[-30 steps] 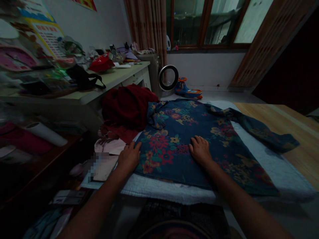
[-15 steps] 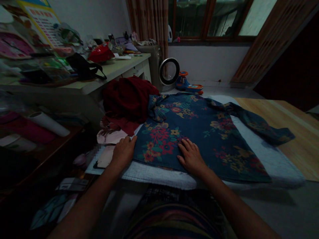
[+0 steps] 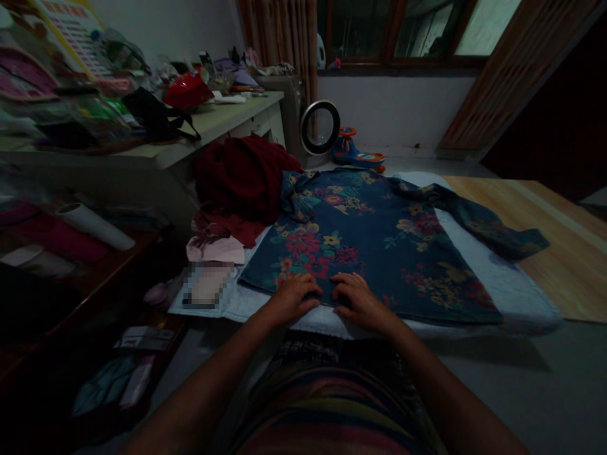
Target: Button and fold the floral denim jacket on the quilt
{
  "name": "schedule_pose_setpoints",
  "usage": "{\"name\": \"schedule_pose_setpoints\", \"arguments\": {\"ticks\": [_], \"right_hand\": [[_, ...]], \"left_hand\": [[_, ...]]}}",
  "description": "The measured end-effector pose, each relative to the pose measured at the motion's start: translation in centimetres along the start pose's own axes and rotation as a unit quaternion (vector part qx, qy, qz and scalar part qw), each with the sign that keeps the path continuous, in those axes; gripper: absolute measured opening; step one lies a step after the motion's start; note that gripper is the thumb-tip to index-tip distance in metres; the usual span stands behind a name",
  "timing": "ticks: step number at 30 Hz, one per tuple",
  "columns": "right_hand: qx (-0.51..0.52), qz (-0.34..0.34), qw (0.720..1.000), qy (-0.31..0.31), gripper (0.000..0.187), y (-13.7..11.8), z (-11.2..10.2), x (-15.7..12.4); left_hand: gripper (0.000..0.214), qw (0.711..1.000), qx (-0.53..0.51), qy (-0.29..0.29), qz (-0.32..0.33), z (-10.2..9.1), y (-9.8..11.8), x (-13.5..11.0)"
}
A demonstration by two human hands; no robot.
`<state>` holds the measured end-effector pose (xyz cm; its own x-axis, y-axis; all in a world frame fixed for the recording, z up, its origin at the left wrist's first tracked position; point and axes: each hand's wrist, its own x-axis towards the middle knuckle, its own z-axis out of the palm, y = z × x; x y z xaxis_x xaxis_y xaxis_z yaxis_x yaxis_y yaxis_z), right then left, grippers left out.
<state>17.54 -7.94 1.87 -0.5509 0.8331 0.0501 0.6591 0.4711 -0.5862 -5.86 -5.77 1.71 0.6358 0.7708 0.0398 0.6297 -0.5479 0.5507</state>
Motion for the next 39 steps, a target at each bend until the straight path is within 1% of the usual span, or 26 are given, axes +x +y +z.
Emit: {"name": "schedule_pose_setpoints", "arguments": {"ticks": [4, 9, 12, 17, 19, 23, 26, 29, 32, 35, 39], "right_hand": [[0.034, 0.008, 0.999, 0.03, 0.022, 0.5, 0.5, 0.0], [0.053, 0.007, 0.998, 0.04, 0.023, 1.0, 1.0, 0.1], [0.057, 0.003, 0.997, 0.046, 0.023, 1.1, 1.1, 0.0], [0.065, 0.007, 0.996, 0.057, 0.009, 1.2, 1.2, 0.0], [0.064, 0.01, 0.996, 0.06, 0.005, 1.1, 1.2, 0.0], [0.064, 0.006, 0.996, 0.064, 0.007, 1.1, 1.3, 0.1], [0.057, -0.007, 0.996, 0.07, 0.008, 1.0, 1.2, 0.0], [0.046, -0.03, 0.995, 0.079, 0.008, 0.8, 1.0, -0.1], [0.03, -0.047, 0.994, 0.09, 0.007, 0.8, 1.2, -0.3], [0.005, -0.044, 0.995, 0.092, 0.008, 0.7, 1.6, -0.4], [-0.013, -0.045, 0.996, 0.081, 0.007, 0.5, 1.7, -0.8]], "left_hand": [[0.014, 0.999, -0.035, 0.003, -0.009, -0.3, 0.1, 0.0], [0.02, 0.999, -0.006, 0.026, -0.025, 0.3, 0.3, -0.1], [0.021, 0.999, -0.008, 0.032, -0.025, 0.6, 0.2, -0.1], [0.011, 0.999, -0.014, 0.038, -0.012, 0.4, -0.1, 0.0], [0.01, 0.999, 0.012, 0.046, -0.008, 0.5, -0.1, -0.1], [0.013, 0.992, 0.108, 0.069, 0.023, 1.3, 0.3, -0.6], [0.015, 0.98, 0.167, 0.088, 0.06, 1.8, 0.7, -1.2], [0.016, 0.965, 0.218, 0.12, 0.086, 2.1, 0.9, -1.7], [0.016, 0.952, 0.248, 0.144, 0.111, 2.2, 0.9, -2.2], [0.014, 0.951, 0.248, 0.131, 0.129, 2.2, 0.8, -2.4], [0.013, 0.962, 0.231, 0.085, 0.12, 1.7, 0.8, -2.2]]}}
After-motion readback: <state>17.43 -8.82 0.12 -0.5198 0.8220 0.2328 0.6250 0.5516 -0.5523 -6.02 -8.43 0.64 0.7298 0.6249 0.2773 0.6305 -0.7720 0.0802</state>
